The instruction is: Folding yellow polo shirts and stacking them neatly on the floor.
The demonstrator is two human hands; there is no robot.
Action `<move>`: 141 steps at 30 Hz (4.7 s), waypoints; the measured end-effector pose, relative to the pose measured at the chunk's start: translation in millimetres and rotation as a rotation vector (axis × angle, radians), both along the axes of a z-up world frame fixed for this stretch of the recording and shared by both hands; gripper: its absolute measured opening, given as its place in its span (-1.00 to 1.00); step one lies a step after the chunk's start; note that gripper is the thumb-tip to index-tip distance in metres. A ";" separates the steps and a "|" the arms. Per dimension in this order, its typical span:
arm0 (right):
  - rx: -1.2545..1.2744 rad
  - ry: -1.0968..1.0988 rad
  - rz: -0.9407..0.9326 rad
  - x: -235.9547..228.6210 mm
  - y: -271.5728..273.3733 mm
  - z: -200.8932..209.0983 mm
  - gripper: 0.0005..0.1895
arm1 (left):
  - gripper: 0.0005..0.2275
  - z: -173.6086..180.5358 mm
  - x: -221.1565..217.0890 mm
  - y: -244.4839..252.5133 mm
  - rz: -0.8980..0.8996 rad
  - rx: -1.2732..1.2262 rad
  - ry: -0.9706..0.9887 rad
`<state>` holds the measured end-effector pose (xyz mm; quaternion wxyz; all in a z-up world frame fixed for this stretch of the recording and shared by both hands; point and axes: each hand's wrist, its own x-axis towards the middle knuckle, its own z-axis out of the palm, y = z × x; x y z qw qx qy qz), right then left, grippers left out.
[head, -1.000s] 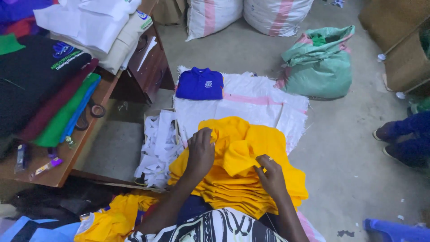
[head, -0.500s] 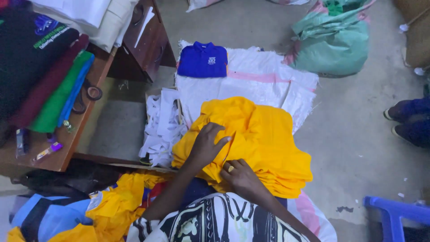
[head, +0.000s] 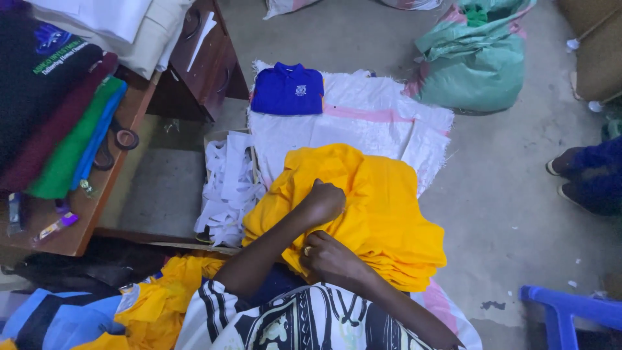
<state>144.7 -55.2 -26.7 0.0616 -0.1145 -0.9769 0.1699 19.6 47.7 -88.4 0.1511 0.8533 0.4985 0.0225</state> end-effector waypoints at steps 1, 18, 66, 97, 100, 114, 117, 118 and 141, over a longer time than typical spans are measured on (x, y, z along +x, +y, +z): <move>0.005 0.004 0.004 1.0 -1.6 6.0 -0.75 | -0.84 12.0 -8.3 -1.9 0.004 0.005 0.004; 0.056 0.156 -0.277 34.2 -3.1 -11.1 -0.74 | -0.83 -205.5 -370.0 -45.9 1.336 0.209 0.390; -0.545 0.046 -1.025 37.1 21.3 -1.4 -0.56 | -0.76 150.2 -264.7 -210.3 0.382 1.088 -1.749; -0.370 -0.037 -1.012 27.7 24.0 -11.8 -0.66 | -0.70 -185.0 -431.7 -64.2 2.077 0.362 -0.645; -0.410 -0.090 -1.043 27.9 19.1 2.8 -0.64 | -0.35 -225.3 -420.0 -51.5 1.807 -0.202 -0.232; 0.308 -0.382 -0.315 7.0 96.9 -24.4 -0.29 | -0.44 9.5 -91.1 -99.3 0.367 -0.517 -0.457; 0.444 -0.289 -0.419 36.3 147.8 -65.3 -0.47 | -0.49 -2.7 -104.2 -83.9 0.336 -0.392 -0.366; 0.458 -0.282 -0.432 57.9 154.2 -49.2 -0.47 | -0.49 7.4 -114.0 -76.7 0.325 -0.375 -0.361; -0.494 0.293 -0.602 184.9 4.1 -22.9 -0.35 | -0.86 14.8 -203.8 -35.0 0.665 -0.158 -1.903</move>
